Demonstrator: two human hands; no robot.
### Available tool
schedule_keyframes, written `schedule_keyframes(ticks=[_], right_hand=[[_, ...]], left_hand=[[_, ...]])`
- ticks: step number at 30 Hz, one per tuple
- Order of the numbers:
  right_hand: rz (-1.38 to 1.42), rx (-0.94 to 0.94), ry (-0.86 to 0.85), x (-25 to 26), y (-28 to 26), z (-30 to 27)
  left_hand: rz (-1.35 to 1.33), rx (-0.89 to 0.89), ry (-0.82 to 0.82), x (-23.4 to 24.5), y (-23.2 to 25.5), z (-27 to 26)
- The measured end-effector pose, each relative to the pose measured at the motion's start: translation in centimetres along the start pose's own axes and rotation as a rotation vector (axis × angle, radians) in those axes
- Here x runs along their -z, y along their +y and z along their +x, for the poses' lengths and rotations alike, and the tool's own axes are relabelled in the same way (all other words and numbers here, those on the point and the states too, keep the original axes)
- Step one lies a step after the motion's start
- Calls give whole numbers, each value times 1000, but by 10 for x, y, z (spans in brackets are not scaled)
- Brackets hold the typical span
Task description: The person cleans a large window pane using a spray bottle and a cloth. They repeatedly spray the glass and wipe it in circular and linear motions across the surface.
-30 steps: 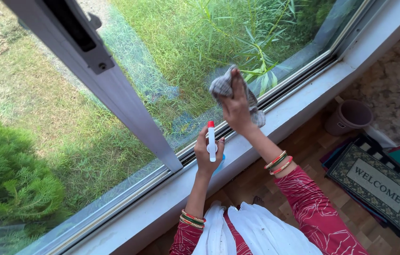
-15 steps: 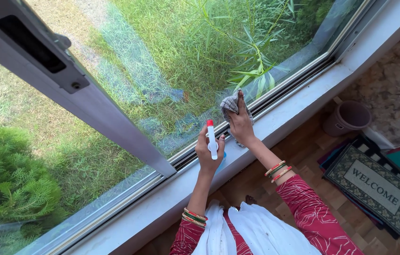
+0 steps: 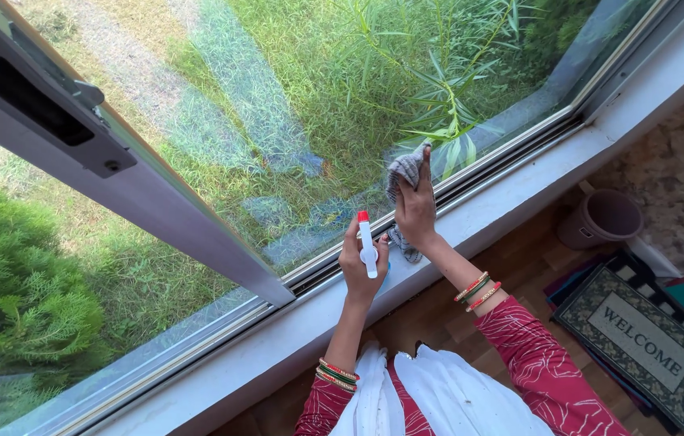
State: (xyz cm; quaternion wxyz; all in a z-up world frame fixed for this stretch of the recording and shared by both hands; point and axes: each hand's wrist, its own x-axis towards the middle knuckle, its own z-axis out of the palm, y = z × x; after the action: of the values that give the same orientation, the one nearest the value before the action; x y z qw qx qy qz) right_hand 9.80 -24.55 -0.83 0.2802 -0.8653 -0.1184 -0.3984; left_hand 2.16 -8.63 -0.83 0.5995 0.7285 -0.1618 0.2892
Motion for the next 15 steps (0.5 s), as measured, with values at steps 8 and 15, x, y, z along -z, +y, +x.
schedule_keyframes(ticks=[8, 15], right_hand=[[-111, 315, -64, -8, -26, 13], [-90, 444, -216, -27, 10, -28]], left_hand=[[45, 22, 42, 9, 0, -3], [49, 29, 58, 14, 0, -6]])
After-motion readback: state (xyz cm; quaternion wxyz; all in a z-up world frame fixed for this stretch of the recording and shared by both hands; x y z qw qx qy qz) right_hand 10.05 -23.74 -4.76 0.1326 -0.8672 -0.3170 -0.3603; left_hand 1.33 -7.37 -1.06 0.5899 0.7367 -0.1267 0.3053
